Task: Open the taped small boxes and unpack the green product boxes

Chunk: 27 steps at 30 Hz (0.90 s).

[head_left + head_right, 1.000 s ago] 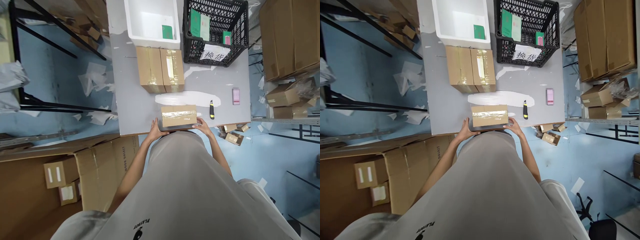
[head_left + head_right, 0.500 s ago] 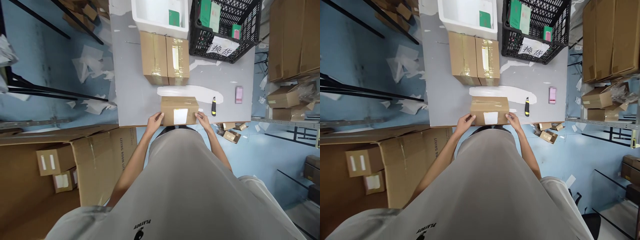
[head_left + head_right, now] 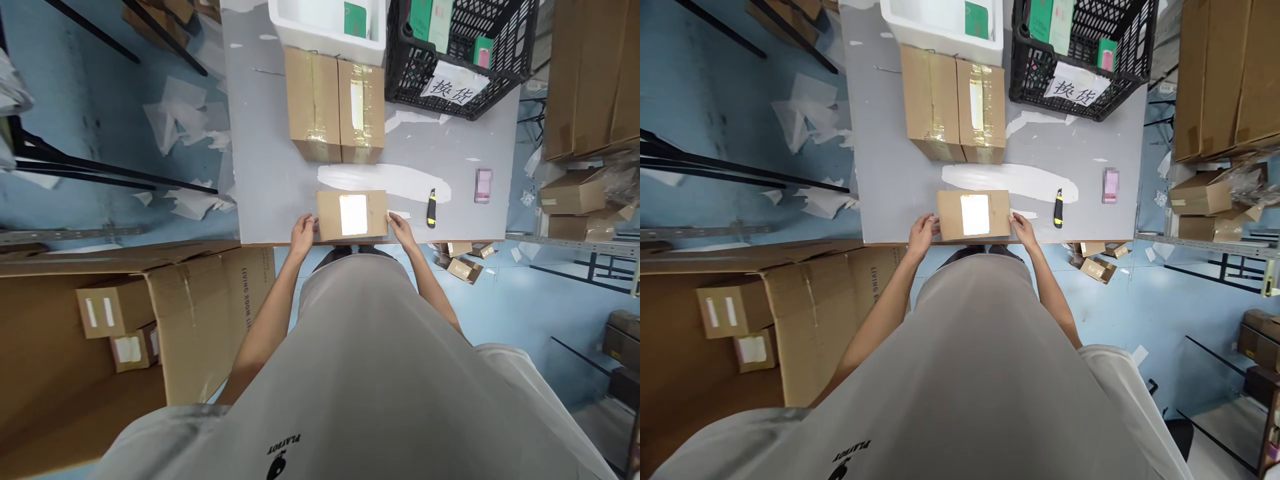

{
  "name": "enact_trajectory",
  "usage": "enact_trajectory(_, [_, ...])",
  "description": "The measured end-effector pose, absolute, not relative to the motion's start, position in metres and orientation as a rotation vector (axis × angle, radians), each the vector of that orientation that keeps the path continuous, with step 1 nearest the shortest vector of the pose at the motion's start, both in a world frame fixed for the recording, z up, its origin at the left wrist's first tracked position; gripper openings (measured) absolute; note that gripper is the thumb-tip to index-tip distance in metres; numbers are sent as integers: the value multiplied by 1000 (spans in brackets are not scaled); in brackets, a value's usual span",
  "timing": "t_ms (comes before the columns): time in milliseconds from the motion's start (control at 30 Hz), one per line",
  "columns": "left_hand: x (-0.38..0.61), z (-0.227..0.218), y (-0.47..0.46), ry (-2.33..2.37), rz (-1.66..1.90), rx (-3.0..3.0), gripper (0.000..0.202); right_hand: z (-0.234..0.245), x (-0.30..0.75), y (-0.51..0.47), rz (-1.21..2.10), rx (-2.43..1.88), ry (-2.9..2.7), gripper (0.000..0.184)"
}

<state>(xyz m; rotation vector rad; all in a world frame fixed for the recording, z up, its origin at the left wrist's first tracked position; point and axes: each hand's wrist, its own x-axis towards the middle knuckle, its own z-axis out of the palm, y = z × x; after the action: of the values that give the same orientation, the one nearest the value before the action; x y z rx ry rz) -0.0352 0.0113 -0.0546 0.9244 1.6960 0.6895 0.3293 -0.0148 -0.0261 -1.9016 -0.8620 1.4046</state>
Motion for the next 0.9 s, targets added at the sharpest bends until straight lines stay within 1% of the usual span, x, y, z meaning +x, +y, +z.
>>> enact_trajectory(100, [-47,-56,-3,1760,736,736,31,-24,337,-33,1385,-1940,-803,85])
enact_trajectory(200, [-52,-56,-17,1778,748,731,20,-23,340,-50,1405,-1954,-781,83])
enact_trajectory(367, [-48,-57,-31,1779,696,729,22,-24,339,-60,1437,-1991,-745,77])
enact_trajectory(567, [-45,-59,-31,1778,685,758,15,-27,337,-59,1496,-1962,-799,67])
enact_trajectory(733, [-45,-60,-29,1782,665,782,20,-31,335,-58,1523,-1945,-807,59])
enact_trajectory(900, [-42,-60,-31,1759,629,785,20,-33,331,-56,1531,-1947,-823,54])
